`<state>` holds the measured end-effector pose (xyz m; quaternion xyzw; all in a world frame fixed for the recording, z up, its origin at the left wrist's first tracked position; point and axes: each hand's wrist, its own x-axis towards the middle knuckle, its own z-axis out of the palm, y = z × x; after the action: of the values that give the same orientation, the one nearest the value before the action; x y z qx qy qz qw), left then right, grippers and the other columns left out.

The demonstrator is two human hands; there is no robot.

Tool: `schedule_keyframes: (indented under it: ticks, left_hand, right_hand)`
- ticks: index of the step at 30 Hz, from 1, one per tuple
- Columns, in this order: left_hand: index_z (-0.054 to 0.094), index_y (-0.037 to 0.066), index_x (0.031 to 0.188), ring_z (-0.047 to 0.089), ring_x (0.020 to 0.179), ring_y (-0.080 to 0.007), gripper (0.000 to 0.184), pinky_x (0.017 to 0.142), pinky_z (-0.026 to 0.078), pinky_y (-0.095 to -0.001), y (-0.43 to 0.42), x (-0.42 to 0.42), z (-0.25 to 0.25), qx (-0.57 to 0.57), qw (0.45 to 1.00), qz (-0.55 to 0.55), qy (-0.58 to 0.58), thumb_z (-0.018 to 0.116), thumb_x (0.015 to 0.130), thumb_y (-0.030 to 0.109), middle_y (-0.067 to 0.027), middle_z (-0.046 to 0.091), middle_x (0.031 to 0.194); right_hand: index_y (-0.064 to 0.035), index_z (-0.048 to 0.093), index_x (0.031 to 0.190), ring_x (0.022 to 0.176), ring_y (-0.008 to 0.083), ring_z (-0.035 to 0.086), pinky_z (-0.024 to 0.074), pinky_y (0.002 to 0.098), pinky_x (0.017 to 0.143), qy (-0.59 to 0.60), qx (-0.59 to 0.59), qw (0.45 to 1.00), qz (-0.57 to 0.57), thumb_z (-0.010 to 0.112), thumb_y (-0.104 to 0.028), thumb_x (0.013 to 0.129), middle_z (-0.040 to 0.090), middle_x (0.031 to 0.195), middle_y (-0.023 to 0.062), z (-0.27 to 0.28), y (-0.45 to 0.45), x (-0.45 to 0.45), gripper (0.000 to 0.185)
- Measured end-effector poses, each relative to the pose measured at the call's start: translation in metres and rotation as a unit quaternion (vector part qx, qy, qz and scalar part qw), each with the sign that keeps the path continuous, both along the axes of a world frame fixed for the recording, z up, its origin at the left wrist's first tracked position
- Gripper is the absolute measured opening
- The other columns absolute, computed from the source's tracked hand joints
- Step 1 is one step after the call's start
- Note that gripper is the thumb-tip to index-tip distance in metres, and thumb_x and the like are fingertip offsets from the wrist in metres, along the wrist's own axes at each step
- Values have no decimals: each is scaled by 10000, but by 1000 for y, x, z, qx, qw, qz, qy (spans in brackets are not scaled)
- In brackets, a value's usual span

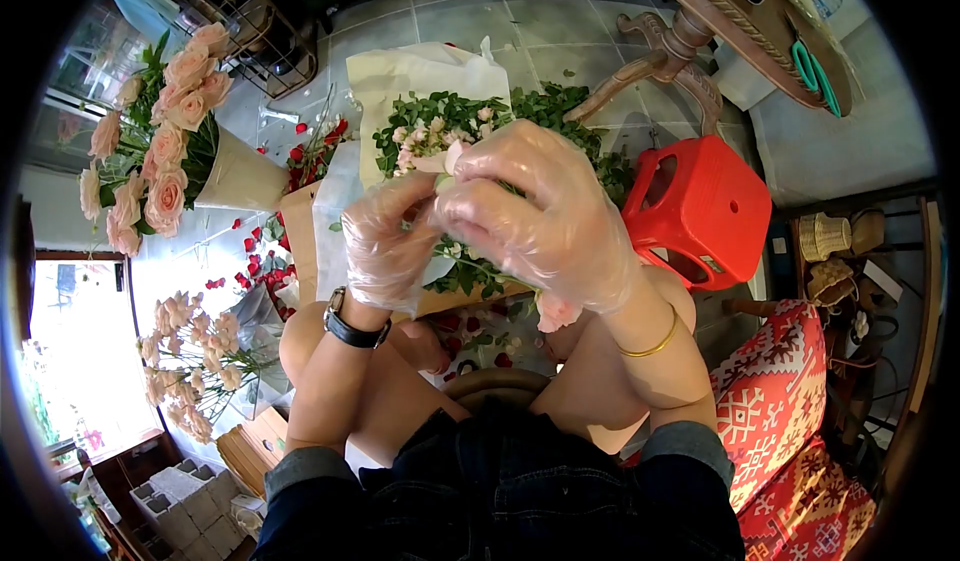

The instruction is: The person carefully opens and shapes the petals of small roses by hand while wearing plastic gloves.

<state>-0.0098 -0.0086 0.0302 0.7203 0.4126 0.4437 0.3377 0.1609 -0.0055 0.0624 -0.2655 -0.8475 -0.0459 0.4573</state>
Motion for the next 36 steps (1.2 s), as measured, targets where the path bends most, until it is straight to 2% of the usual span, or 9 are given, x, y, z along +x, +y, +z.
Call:
schedule_keyframes:
  ticks: [2, 5, 6, 12, 18, 24, 31, 33, 36]
  left_hand:
    - [595, -7, 840, 565, 596, -224, 67, 548, 438, -296, 1, -1, -4, 6, 1000, -5, -26, 604, 793, 40, -123, 573, 690]
    - [580, -30, 930, 618, 819, -187, 101, 726, 502, -290, -3, 0, -10, -136, 928, -111, -328, 576, 832, -7, -87, 605, 961]
    - [580, -30, 930, 618, 819, -187, 101, 726, 502, -290, -5, 0, -8, -136, 928, -112, -327, 576, 832, -7, -87, 605, 961]
    - [578, -1, 1007, 588, 933, -186, 189, 817, 487, -318, -10, -2, -6, -223, 830, -167, -483, 572, 821, -36, -89, 589, 1002]
    - [591, -5, 937, 582, 832, -150, 106, 738, 497, -278, -12, 4, -6, -192, 899, -64, -388, 587, 832, 16, -48, 573, 889]
    - [610, 3, 840, 549, 704, -117, 72, 606, 450, -233, 0, 2, -13, -111, 935, -121, -316, 635, 810, 63, -34, 568, 776]
    - [585, -7, 995, 572, 897, -142, 240, 762, 511, -278, 2, -4, -20, -115, 953, -149, -238, 674, 790, 81, -52, 547, 999]
    - [623, 1, 861, 577, 662, -156, 123, 587, 455, -243, 4, 3, -16, -62, 946, -155, -279, 634, 814, 114, -66, 615, 767]
    - [628, -1, 907, 586, 677, -146, 146, 594, 463, -240, 3, 4, -18, -56, 950, -134, -275, 626, 823, 119, -68, 620, 777]
  right_hand:
    - [-78, 585, 821, 692, 215, 556, 444, 303, 585, 101, -108, 986, 77, 725, -74, 664, 563, 818, 51, 10, -5, -1, 210]
    - [-51, 596, 865, 714, 160, 546, 437, 278, 644, 232, -201, 944, 123, 678, -53, 730, 572, 836, 58, 11, -8, 8, 158]
    - [-37, 597, 878, 724, 140, 541, 433, 268, 664, 319, -253, 903, 141, 659, -36, 745, 577, 845, 61, 10, -9, 9, 147]
    - [-13, 606, 877, 717, 116, 533, 432, 232, 671, 318, -280, 904, 50, 631, -23, 769, 582, 824, 56, 12, -12, 4, 112]
    - [-51, 634, 801, 700, 130, 537, 454, 239, 639, 201, -268, 942, -9, 751, -83, 671, 545, 805, 41, 13, -15, 1, 177]
    - [-55, 638, 814, 699, 125, 562, 473, 238, 643, 212, -279, 936, -17, 762, -97, 669, 546, 805, 42, 12, -11, 0, 196]
    - [-68, 651, 816, 724, 141, 576, 474, 249, 655, 236, -271, 933, -3, 755, -95, 671, 557, 824, 44, 12, -12, -1, 180]
    - [-76, 660, 795, 771, 170, 575, 470, 269, 678, 205, -261, 943, -21, 751, -86, 658, 556, 826, 50, 10, -11, 1, 165]
    - [-81, 667, 780, 811, 194, 571, 463, 282, 699, 196, -253, 947, -34, 744, -80, 652, 557, 826, 61, 10, -12, 3, 150]
